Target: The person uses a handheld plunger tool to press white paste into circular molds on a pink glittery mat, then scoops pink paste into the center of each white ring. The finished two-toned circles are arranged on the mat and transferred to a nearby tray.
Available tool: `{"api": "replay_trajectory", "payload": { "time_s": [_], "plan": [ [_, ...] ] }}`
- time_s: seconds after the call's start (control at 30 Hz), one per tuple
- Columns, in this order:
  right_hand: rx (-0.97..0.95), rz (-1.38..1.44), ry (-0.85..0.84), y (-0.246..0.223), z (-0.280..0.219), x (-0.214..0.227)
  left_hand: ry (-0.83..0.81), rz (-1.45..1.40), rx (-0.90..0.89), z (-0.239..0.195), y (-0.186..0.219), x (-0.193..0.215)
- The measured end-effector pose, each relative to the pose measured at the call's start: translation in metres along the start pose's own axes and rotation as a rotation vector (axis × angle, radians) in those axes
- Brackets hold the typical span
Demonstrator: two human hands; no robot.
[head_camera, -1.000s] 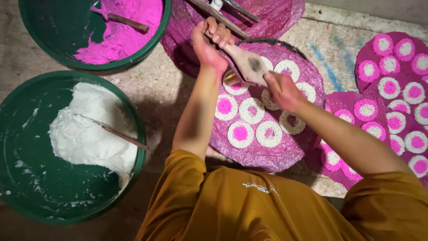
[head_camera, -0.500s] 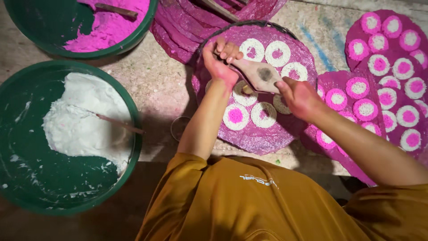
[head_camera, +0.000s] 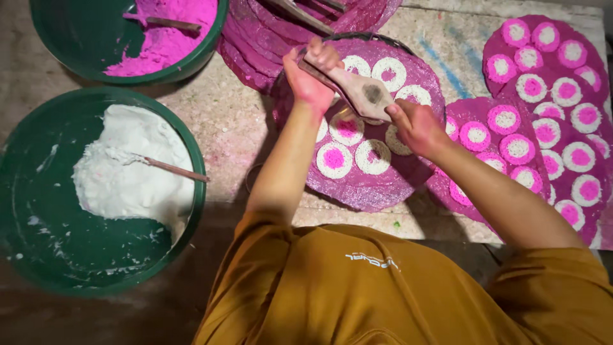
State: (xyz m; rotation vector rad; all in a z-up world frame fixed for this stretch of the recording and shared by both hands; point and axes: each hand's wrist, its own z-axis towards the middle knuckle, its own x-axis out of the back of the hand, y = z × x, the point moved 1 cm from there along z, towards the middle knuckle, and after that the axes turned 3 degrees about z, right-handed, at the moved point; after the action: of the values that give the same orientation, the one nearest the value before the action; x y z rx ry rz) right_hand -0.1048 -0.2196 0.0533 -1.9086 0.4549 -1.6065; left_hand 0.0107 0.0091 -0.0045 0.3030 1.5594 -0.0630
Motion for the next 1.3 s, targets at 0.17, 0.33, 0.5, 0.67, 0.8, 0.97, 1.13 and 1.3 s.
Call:
{"api": "replay_trajectory", "payload": {
  "time_s": [0.17, 0.33, 0.5, 0.67, 0.8, 0.97, 1.13, 1.3],
  "plan": [
    [-0.001, 0.136, 0.045, 0.028, -0.007, -0.008, 0.258, 1.131, 0.452, -0.026, -0.014, 0.045],
    [0.094, 0.147, 0.19, 0.056, -0.005, -0.013, 0.133, 1.577, 0.36, -0.064, -0.026, 0.037],
    [0.056, 0.334, 0.246, 0.051, -0.01, 0.005, -0.183, 2.467, 0.156, -0.117, -0.006, -0.053],
    [0.365, 0.189, 0.151, -0.029, -0.038, 0.048, -0.503, 2.504, -1.335, -0.138, 0.039, -0.139],
    [0.635, -0.16, -0.006, -0.137, -0.078, 0.078, -0.898, 1.822, -0.387, -0.181, 0.059, -0.157],
    [1.539, -0.249, -0.095, -0.249, -0.055, 0.093, -1.248, 1.65, -0.346, -0.262, 0.095, -0.19],
    [1.255, 0.03, -0.723, -0.271, -0.043, 0.051, -1.205, 1.883, -0.077, -0.298, 0.127, -0.234],
    [0.975, 0.314, -1.156, -0.275, -0.053, 0.002, -0.724, 2.237, 0.47, -0.348, 0.168, -0.224]
  ]
}}
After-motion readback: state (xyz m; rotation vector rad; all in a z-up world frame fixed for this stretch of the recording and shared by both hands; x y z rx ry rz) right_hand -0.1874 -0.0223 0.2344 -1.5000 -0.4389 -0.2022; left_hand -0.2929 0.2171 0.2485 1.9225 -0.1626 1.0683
